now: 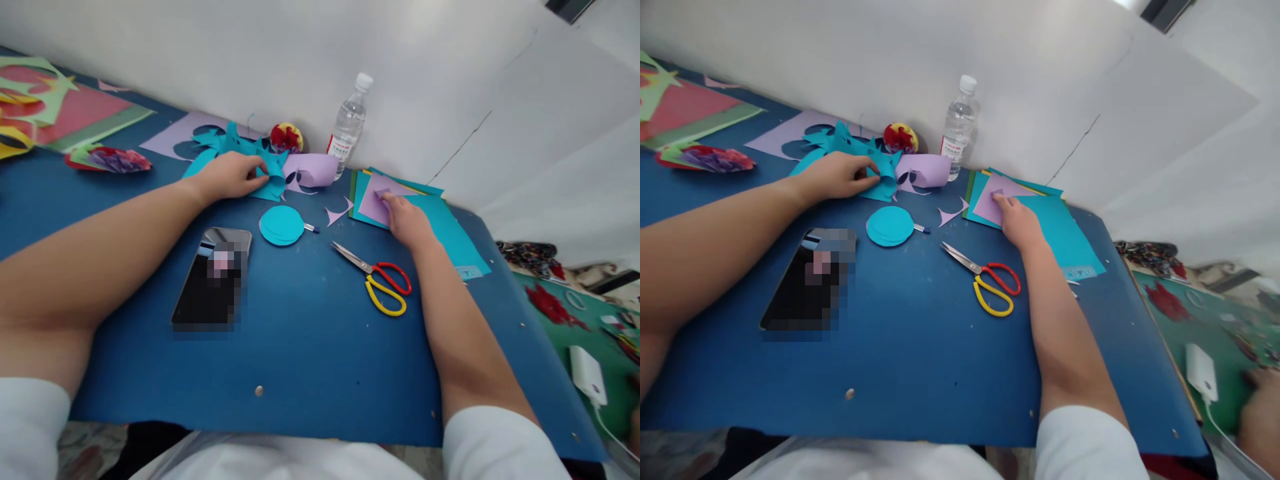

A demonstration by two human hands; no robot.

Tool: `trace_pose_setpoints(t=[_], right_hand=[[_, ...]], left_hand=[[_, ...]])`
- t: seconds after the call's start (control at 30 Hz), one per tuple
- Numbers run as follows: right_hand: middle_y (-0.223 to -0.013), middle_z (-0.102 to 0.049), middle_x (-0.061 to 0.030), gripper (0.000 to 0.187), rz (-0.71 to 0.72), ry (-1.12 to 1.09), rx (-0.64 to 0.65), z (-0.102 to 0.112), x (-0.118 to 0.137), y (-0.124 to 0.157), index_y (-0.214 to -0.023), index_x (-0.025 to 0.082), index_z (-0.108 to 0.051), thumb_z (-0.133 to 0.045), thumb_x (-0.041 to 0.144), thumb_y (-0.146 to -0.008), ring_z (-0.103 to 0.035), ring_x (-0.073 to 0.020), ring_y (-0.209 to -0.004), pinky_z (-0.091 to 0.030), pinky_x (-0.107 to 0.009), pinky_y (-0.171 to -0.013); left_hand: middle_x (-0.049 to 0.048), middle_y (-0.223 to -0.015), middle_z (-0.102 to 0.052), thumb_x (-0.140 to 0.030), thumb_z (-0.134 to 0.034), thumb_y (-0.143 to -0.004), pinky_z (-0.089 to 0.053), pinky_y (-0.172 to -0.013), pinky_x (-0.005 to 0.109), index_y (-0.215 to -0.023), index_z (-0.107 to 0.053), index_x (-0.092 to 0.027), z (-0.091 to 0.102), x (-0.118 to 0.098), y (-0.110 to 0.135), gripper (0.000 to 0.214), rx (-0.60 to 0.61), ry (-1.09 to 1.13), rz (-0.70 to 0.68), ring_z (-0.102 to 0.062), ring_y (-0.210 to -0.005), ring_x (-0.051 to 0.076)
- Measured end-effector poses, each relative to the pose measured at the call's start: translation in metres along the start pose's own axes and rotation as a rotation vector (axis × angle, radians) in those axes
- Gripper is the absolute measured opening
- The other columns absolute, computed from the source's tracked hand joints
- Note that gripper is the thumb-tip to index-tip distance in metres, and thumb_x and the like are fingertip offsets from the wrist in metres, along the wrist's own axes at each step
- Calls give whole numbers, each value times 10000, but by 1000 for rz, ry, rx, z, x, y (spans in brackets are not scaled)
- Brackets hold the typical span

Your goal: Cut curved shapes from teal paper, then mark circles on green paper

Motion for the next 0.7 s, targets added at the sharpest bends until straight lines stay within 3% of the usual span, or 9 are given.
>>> trace_pose_setpoints(t=[0.07, 0.17, 0.3, 0.53, 0.7], right_hand=[[-1702, -684, -242, 653, 23, 55, 74, -2, 8, 1, -1723, 182, -625, -356, 152, -1129, -776, -415, -1333, -608, -502, -1077], [-1620, -730, -279, 522, 73, 94, 147, -5, 16, -1, -1581, 127, -723, -436, 305, -1182, -724, -436, -1398, -581, -485, -1098], [-1515, -777, -298, 549, 51, 127, 150, -6, 13, -7, -1597, 130, -681, -552, 470, -1185, -715, -451, -1380, -568, -463, -1045], [-1522, -772, -326, 523, 27, 100, 133, -2, 16, -3, -1566, 84, -683, -396, 355, -1222, -737, -476, -1373, -555, -497, -1048], [-1511, -803, -271, 647, -75, 1, 64, 1, 4, 2, -1825, 139, -467, -415, 249, -1189, -783, -449, -1298, -569, -498, -1025]], left_hand=[[135, -1290, -870, -411, -547, -1123, -497, -933, 332, -1536, -773, -132, -5, 2, -1, 547, 13, -1, 2, -765, -1128, 282], [139, -1250, -879, -458, -539, -1096, -521, -931, 360, -1507, -801, -162, -11, 2, -4, 571, 0, 16, -5, -801, -1148, 325], [134, -1221, -888, -509, -537, -1064, -547, -939, 384, -1476, -821, -218, -19, 5, -9, 579, -19, 40, -23, -825, -1152, 367], [153, -1200, -877, -502, -542, -1078, -523, -906, 374, -1467, -814, -149, -14, -2, -5, 591, 11, 54, -33, -796, -1082, 339], [130, -1231, -861, -426, -564, -1117, -461, -853, 345, -1492, -786, -122, -10, -9, -2, 532, 41, 6, -20, -708, -1021, 266]])
Point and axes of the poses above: each hand's wrist, its own y-axis away from the middle knuckle, its own z-axis out of the back of the hand, x = y × z, the point moved 9 cm from there along -y, towards the middle knuckle
